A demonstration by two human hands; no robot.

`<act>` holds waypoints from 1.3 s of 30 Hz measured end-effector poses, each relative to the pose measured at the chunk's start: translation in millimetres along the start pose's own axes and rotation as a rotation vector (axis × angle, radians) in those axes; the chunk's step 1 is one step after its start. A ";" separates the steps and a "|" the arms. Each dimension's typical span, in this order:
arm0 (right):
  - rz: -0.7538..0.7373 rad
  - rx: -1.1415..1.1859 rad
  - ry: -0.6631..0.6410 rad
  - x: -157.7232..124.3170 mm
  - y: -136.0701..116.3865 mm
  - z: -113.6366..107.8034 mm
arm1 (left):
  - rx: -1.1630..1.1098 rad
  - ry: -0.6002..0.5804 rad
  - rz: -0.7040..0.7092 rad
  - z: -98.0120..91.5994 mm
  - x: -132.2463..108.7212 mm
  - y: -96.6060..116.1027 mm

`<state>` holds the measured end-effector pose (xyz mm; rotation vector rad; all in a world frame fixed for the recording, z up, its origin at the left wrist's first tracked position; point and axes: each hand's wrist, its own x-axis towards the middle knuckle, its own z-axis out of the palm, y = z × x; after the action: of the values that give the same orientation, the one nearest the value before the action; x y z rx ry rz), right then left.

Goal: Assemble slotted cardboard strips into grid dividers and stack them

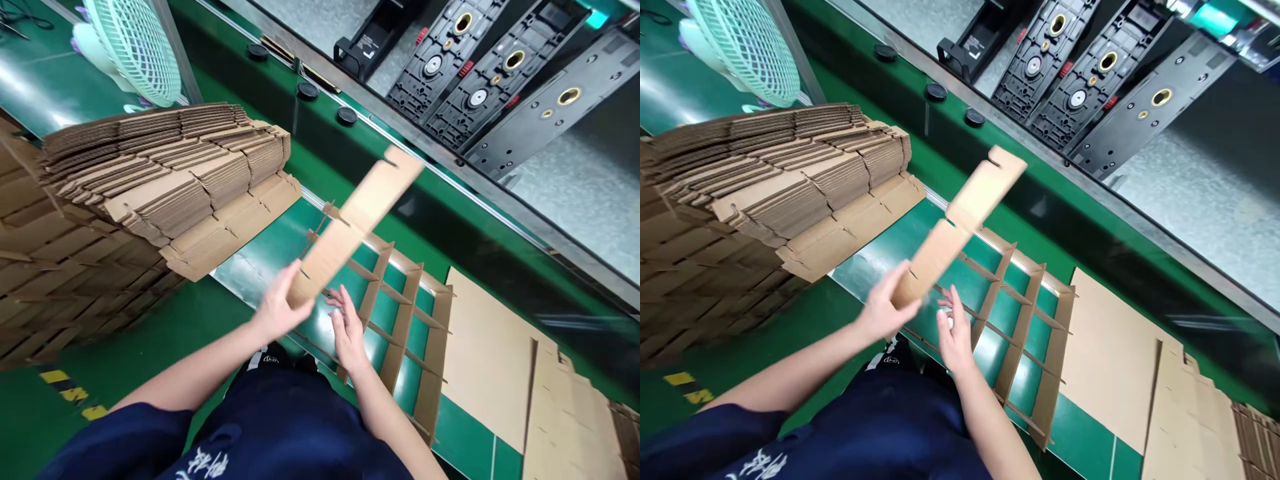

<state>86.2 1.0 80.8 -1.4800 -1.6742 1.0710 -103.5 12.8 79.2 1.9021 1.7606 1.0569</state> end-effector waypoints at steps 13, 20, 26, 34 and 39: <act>0.319 -0.474 0.138 37.9 34.8 -26.1 | 0.424 -0.434 0.124 56.0 -8.9 -47.5; 0.413 -0.717 0.092 50.9 34.6 2.4 | 0.427 -0.445 0.126 62.8 -13.1 -47.8; 0.434 -0.797 0.067 55.1 31.2 8.2 | 0.427 -0.454 0.120 63.5 -12.8 -49.9; 0.487 -0.841 0.091 60.9 22.5 25.6 | 0.426 -0.481 0.120 62.8 -11.6 -49.1; 0.502 -0.859 0.054 54.9 29.0 32.0 | 0.418 -0.485 0.125 63.4 -11.2 -50.2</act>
<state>63.1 51.1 38.0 -2.5429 -1.8714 0.5106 -93.4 25.6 -0.8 2.2882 1.6730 0.2189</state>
